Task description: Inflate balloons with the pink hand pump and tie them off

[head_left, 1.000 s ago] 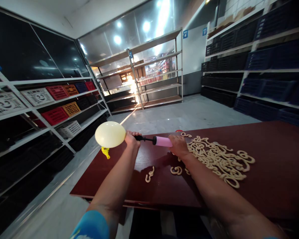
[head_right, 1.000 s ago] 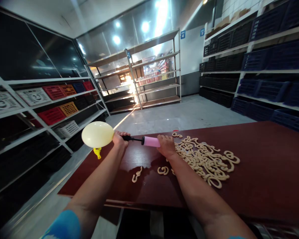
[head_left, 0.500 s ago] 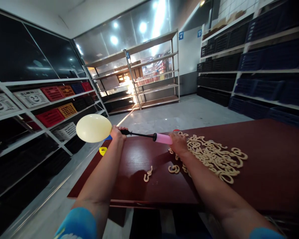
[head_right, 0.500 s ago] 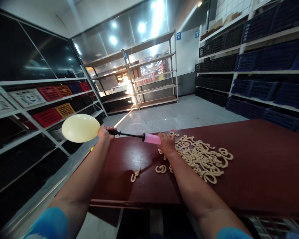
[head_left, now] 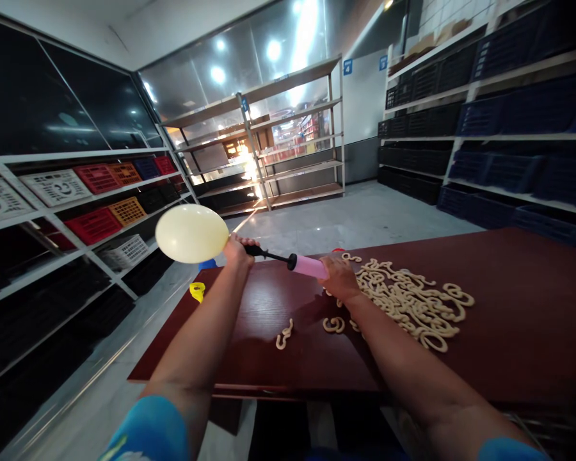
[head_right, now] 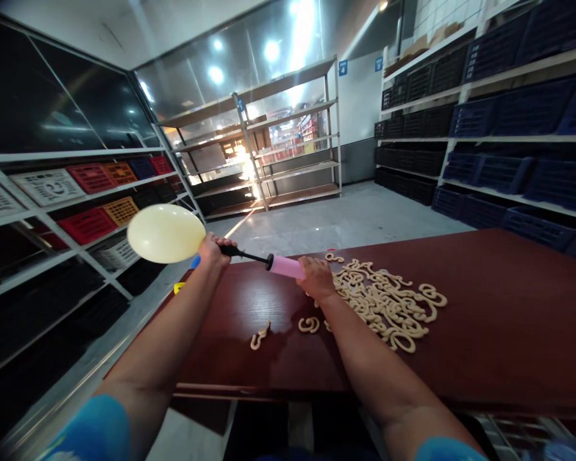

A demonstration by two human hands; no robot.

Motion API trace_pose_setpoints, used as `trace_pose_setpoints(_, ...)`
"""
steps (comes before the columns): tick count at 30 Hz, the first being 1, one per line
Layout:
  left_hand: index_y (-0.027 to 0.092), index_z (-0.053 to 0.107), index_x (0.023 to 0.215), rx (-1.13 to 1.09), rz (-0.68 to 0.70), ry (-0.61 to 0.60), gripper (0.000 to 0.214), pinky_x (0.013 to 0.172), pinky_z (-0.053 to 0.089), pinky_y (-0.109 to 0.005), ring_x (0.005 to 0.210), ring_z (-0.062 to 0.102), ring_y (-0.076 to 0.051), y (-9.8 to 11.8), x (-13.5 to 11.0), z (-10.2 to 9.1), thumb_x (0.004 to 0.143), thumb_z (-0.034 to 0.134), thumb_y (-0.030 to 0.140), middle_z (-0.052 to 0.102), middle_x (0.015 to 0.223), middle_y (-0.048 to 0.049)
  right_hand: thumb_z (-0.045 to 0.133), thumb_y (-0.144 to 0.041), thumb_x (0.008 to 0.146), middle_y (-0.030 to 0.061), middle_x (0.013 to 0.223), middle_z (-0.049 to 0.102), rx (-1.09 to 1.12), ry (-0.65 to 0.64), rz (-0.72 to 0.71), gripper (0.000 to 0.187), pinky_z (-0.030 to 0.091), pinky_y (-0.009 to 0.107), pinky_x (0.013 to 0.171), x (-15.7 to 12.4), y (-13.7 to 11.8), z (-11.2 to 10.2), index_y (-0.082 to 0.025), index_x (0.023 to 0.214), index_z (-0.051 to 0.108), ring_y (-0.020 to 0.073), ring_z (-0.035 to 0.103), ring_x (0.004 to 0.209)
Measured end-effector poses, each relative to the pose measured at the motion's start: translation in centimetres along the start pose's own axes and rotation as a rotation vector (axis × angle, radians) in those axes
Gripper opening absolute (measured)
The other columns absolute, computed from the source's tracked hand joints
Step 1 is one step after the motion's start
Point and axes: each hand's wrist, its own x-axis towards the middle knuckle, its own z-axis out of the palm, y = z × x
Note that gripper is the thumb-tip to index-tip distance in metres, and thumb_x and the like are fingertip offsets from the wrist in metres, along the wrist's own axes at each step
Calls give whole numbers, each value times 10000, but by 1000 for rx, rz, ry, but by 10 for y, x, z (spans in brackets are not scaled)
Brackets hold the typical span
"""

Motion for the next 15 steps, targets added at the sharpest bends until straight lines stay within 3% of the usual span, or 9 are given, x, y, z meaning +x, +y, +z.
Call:
trace_pose_setpoints(3,201,218,572,4,57,12,314,447,379,-249,344,354,-83,34,17,2,781,451,221,263,414,72,517,-251,704,64,907,605,-24,0,64,294,250,315,789,2,0,1,-184,989,537,209,509,871)
trace_pose_setpoints(5,201,220,572,-3,67,29,312,438,370,-244,342,344,-81,34,18,1,792,439,232,260,415,71,537,-266,684,63,871,606,-33,-24,91,286,252,316,767,2,-3,2,-178,956,532,213,516,849)
trace_pose_setpoints(12,202,204,581,-50,-78,22,314,440,353,-239,340,331,-76,-53,-21,-8,787,436,254,234,425,80,558,-272,668,66,872,607,-5,-47,-20,284,254,312,769,-4,-15,1,-175,931,518,213,521,845)
trace_pose_setpoints(15,202,207,586,-29,-90,12,309,459,369,-250,344,345,-78,-51,-18,-8,769,454,231,244,427,81,541,-260,685,50,884,608,1,-34,-21,275,254,311,778,-5,-13,1,-190,949,518,208,526,854)
